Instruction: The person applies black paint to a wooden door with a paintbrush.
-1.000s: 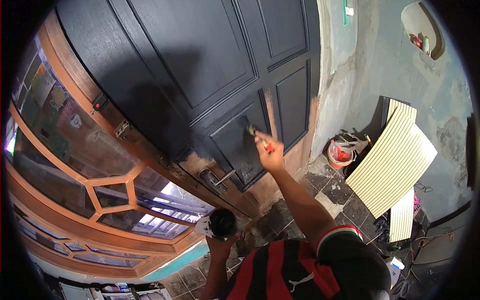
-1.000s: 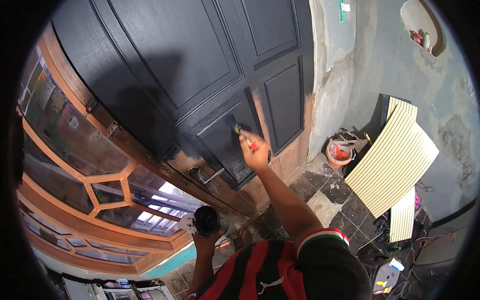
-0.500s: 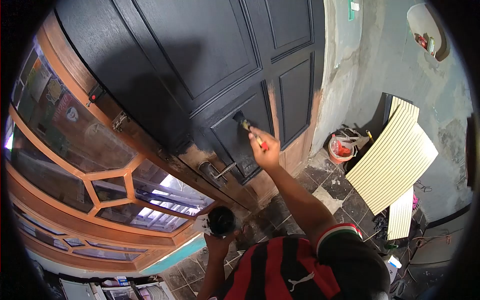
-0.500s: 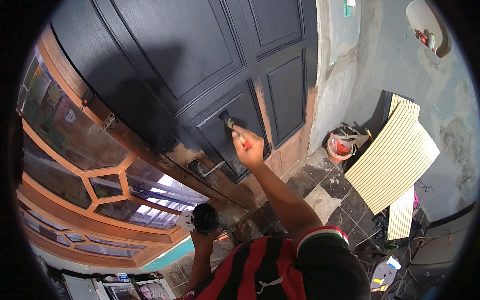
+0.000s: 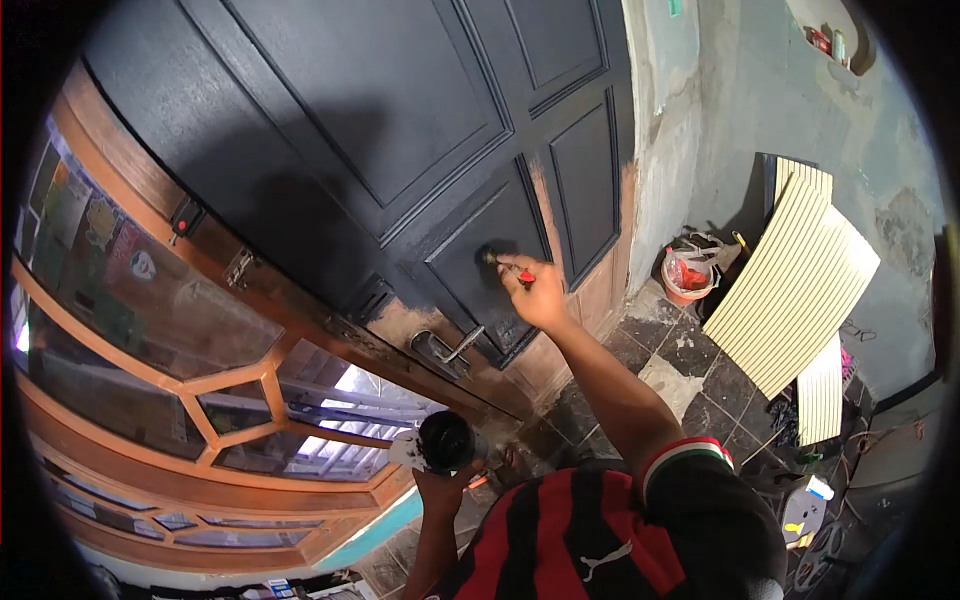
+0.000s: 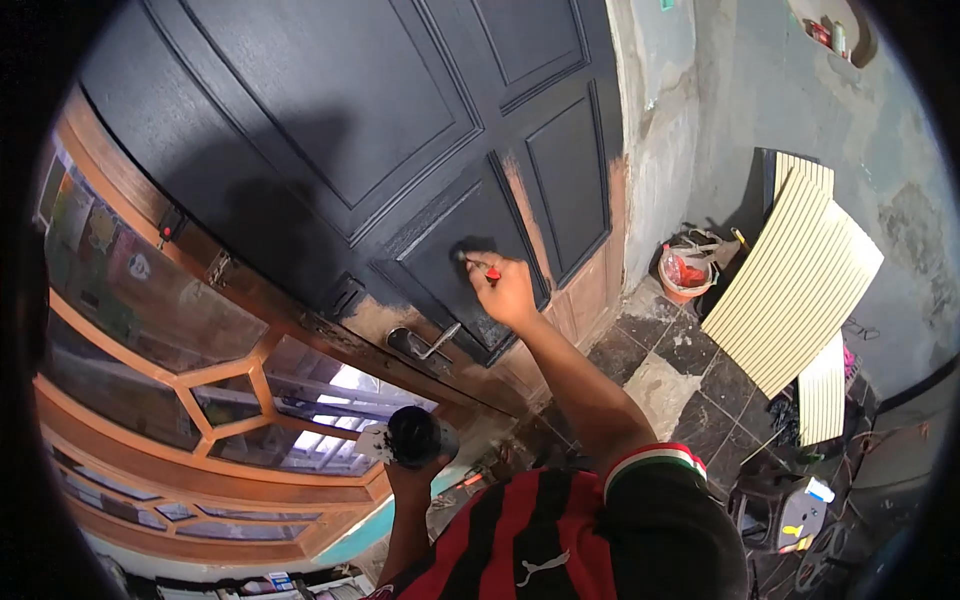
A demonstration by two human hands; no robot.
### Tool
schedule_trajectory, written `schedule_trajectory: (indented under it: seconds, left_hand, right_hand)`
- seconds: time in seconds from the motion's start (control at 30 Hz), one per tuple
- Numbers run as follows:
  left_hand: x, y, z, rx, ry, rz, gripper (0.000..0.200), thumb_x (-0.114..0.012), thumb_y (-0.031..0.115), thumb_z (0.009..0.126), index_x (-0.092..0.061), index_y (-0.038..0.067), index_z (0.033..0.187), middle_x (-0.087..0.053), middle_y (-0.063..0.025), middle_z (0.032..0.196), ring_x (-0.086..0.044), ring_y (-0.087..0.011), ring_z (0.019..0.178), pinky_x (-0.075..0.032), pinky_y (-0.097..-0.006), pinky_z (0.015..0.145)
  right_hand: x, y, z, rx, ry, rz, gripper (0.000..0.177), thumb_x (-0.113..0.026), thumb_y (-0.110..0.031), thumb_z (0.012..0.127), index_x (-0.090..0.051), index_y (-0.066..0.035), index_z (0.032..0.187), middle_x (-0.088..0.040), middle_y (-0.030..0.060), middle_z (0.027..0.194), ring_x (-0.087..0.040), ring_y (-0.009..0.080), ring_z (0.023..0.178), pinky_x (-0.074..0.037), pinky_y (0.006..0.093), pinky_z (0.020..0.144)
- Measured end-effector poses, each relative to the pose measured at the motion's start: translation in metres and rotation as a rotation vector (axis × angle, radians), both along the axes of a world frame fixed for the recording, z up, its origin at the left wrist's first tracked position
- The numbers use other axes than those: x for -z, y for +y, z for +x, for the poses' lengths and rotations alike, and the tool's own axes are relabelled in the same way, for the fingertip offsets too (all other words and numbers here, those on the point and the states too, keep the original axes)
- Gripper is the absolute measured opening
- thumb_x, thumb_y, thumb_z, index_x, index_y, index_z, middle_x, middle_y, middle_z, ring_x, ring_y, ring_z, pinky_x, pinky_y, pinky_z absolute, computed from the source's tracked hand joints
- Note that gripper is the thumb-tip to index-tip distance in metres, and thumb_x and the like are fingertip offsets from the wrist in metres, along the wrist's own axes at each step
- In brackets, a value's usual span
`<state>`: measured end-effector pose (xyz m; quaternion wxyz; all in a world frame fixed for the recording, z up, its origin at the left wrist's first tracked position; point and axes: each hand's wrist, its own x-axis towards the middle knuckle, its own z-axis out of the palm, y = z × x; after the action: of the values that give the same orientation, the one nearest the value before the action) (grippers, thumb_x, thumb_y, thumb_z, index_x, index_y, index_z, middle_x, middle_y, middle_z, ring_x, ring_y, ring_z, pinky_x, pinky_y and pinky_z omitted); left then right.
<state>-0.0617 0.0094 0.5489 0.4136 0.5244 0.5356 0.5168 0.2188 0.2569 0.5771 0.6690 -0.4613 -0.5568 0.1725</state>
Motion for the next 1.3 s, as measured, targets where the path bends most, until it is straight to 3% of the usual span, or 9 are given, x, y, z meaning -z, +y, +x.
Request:
schedule_trajectory:
  seconds: [0.13, 0.37, 0.53, 0.6, 0.7, 0.8, 0.97, 1.2, 1.3]
  left_hand:
    - [-0.010, 0.010, -0.007, 0.057, -0.018, -0.045, 0.083, -0.103, 0.012, 0.072, -0.059, -0.001, 0.142, -0.070, -0.0127, 0.135, -0.070, -0.0239, 0.123, -0.055, -0.0405, 0.109]
    - [-0.011, 0.027, -0.031, 0.098, 0.046, -0.069, 0.091, -0.099, 0.002, 0.067, -0.057, 0.002, 0.148, -0.068, -0.0111, 0.138, -0.067, -0.0261, 0.127, -0.054, -0.0421, 0.113]
    - [0.003, 0.034, -0.053, 0.127, -0.007, -0.097, 0.090, -0.098, 0.001, 0.067, -0.058, 0.003, 0.147, -0.068, -0.0104, 0.137, -0.067, -0.0249, 0.126, -0.054, -0.0418, 0.112]
    - [0.002, 0.038, -0.059, 0.161, -0.021, -0.085, 0.089, -0.099, 0.002, 0.067, -0.058, 0.003, 0.147, -0.068, -0.0098, 0.137, -0.067, -0.0245, 0.126, -0.055, -0.0416, 0.112]
    - [-0.002, 0.040, -0.068, 0.178, -0.004, -0.091, 0.089, -0.100, 0.004, 0.067, -0.059, 0.003, 0.147, -0.068, -0.0094, 0.137, -0.068, -0.0244, 0.126, -0.055, -0.0415, 0.112]
    - [-0.003, 0.041, -0.082, 0.198, 0.030, -0.093, 0.091, -0.101, 0.006, 0.067, -0.059, 0.003, 0.147, -0.068, -0.0094, 0.137, -0.068, -0.0249, 0.126, -0.055, -0.0416, 0.112]
    - [0.000, 0.043, -0.097, 0.175, 0.081, -0.057, 0.090, -0.100, 0.008, 0.068, -0.059, 0.003, 0.148, -0.069, -0.0095, 0.136, -0.068, -0.0257, 0.125, -0.055, -0.0417, 0.112]
    - [0.017, 0.049, -0.107, 0.185, 0.023, -0.138, 0.086, -0.098, 0.008, 0.071, -0.060, 0.003, 0.148, -0.069, -0.0098, 0.137, -0.068, -0.0262, 0.125, -0.056, -0.0425, 0.111]
    - [0.008, 0.050, -0.102, 0.224, 0.077, -0.121, 0.086, -0.097, 0.006, 0.071, -0.059, 0.002, 0.148, -0.068, -0.0102, 0.138, -0.068, -0.0261, 0.124, -0.056, -0.0413, 0.109]
  right_hand:
    - [0.014, -0.020, -0.017, 0.013, 0.270, -0.054, 0.022, -0.080, -0.013, 0.100, -0.083, -0.003, 0.120, -0.078, 0.0091, 0.085, -0.061, 0.0088, 0.073, -0.048, 0.0244, 0.069]
    - [0.165, -0.024, -0.014, 0.057, 0.061, -0.526, 0.027, -0.081, -0.025, 0.098, -0.084, -0.004, 0.114, -0.080, 0.0172, 0.089, -0.077, 0.0280, 0.080, -0.058, 0.0407, 0.077]
    - [0.008, -0.019, -0.026, 0.084, 0.179, -0.233, 0.026, -0.081, -0.025, 0.099, -0.084, -0.002, 0.109, -0.079, 0.0194, 0.095, -0.074, 0.0269, 0.084, -0.057, 0.0370, 0.080]
    - [-0.022, -0.007, -0.024, 0.019, 0.499, -0.038, 0.023, -0.079, -0.019, 0.102, -0.082, 0.002, 0.110, -0.079, 0.0065, 0.096, -0.072, 0.0178, 0.087, -0.055, 0.0311, 0.084]
    - [-0.020, 0.004, -0.012, -0.244, 0.932, 0.047, 0.020, -0.075, -0.010, 0.102, -0.078, 0.006, 0.114, -0.078, 0.0119, 0.100, -0.073, 0.0189, 0.090, -0.057, 0.0300, 0.085]
    - [0.058, 0.008, -0.021, -0.178, 1.113, -0.104, 0.011, -0.068, -0.002, 0.099, -0.076, 0.003, 0.106, -0.076, 0.0119, 0.097, -0.075, 0.0235, 0.085, -0.060, 0.0366, 0.080]
    - [0.151, 0.007, -0.012, 0.570, 0.539, -0.616, 0.013, -0.070, -0.007, 0.098, -0.078, 0.002, 0.095, -0.078, 0.0079, 0.086, -0.075, 0.0198, 0.080, -0.058, 0.0336, 0.075]
    - [-0.055, 0.015, -0.019, 0.093, 1.028, 0.098, 0.017, -0.073, -0.014, 0.104, -0.074, 0.002, 0.097, -0.074, 0.0094, 0.085, -0.068, 0.0175, 0.073, -0.054, 0.0334, 0.072]
    - [-0.034, 0.018, -0.016, -0.087, 1.182, 0.207, 0.016, -0.073, -0.012, 0.104, -0.072, 0.004, 0.102, -0.076, 0.0128, 0.089, -0.070, 0.0192, 0.074, -0.055, 0.0331, 0.076]
